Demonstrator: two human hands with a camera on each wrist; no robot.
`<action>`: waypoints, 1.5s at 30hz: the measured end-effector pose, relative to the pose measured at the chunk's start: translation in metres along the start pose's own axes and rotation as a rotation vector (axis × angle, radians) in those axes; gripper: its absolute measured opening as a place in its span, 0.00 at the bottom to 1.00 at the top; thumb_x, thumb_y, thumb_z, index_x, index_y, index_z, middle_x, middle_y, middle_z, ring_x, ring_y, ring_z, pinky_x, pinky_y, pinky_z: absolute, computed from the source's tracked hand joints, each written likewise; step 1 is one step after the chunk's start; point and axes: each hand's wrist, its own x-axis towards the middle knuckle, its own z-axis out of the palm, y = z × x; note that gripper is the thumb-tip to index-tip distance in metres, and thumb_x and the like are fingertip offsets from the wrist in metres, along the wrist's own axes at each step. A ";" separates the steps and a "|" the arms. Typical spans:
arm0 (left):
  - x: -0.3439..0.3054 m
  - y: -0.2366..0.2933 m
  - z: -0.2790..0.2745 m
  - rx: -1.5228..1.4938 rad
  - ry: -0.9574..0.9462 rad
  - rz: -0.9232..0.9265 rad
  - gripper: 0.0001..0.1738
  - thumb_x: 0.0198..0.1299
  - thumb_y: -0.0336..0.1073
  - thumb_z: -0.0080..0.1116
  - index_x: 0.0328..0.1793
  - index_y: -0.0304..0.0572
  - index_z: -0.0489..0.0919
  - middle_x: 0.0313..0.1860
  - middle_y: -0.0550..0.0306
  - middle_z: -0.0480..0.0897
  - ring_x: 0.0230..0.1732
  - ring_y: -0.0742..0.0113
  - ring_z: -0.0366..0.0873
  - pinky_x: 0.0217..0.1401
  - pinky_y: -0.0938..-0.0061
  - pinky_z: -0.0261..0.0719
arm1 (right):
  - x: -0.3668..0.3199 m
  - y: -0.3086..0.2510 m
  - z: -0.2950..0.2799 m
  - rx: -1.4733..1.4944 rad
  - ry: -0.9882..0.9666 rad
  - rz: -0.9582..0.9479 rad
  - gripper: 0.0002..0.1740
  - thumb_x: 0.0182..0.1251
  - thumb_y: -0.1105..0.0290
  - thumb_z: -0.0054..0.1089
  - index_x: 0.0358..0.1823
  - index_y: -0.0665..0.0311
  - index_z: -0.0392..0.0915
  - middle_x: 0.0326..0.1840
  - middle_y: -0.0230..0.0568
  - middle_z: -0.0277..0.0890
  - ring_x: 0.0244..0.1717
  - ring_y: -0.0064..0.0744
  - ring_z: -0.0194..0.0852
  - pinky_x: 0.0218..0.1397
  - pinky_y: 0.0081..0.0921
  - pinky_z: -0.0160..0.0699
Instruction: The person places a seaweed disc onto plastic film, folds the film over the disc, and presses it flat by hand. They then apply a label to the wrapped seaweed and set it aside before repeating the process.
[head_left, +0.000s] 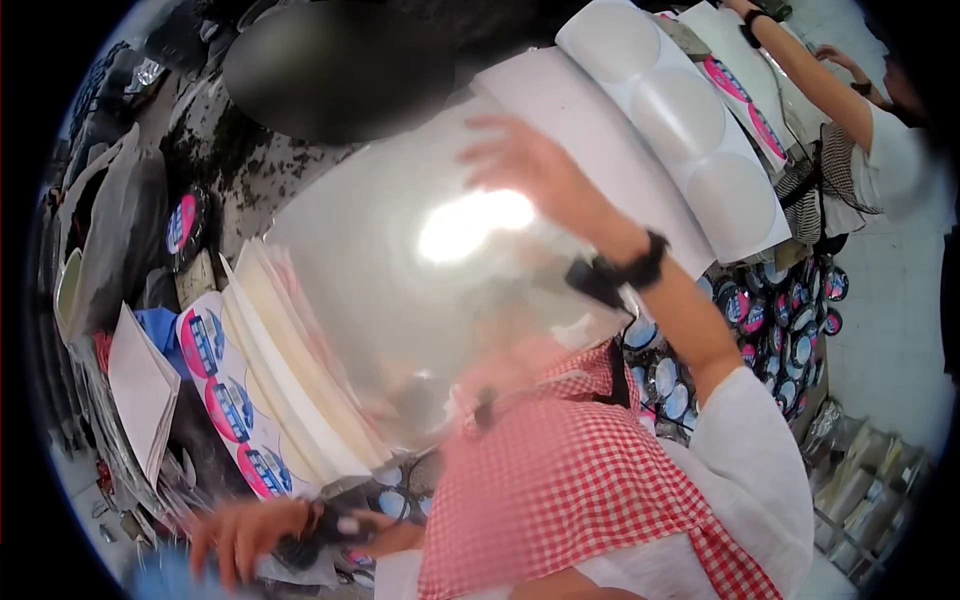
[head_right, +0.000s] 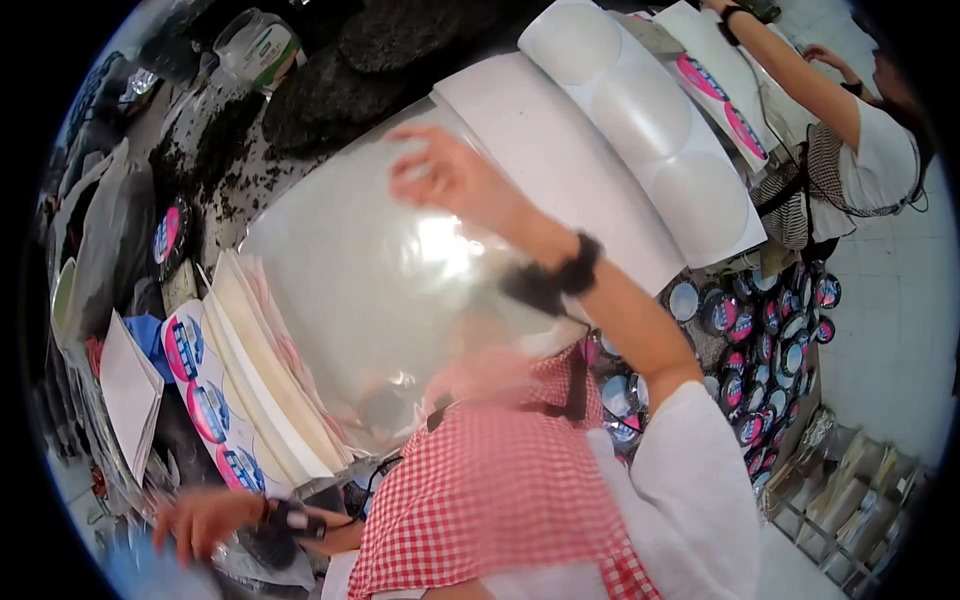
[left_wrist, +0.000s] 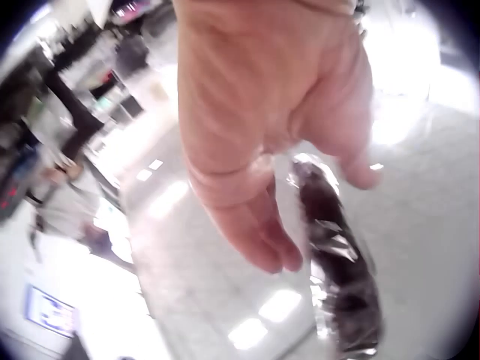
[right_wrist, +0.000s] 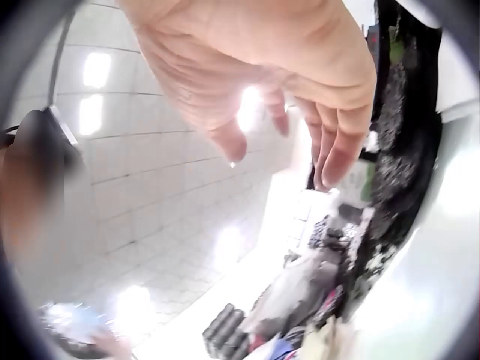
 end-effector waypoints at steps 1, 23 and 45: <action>0.003 -0.003 0.005 0.170 0.057 -0.063 0.37 0.56 0.38 0.68 0.71 0.44 0.65 0.52 0.54 0.77 0.48 0.65 0.80 0.38 0.73 0.79 | 0.026 0.013 -0.018 -0.023 0.152 0.052 0.38 0.63 0.58 0.68 0.70 0.64 0.59 0.53 0.43 0.73 0.45 0.25 0.76 0.51 0.23 0.76; -0.095 -0.086 -0.195 0.845 1.102 -0.818 0.40 0.70 0.57 0.47 0.78 0.40 0.53 0.67 0.42 0.70 0.65 0.55 0.71 0.69 0.63 0.67 | 0.003 0.010 -0.047 0.258 0.240 0.327 0.26 0.66 0.70 0.64 0.59 0.75 0.64 0.57 0.46 0.73 0.56 0.36 0.76 0.59 0.32 0.79; -0.160 -0.031 -0.099 2.680 -0.372 -1.383 0.34 0.63 0.43 0.57 0.76 0.50 0.62 0.77 0.48 0.59 0.77 0.50 0.55 0.72 0.43 0.49 | -0.064 0.122 0.086 -1.314 -0.258 -0.398 0.30 0.64 0.44 0.56 0.68 0.37 0.70 0.78 0.42 0.53 0.78 0.50 0.47 0.76 0.55 0.46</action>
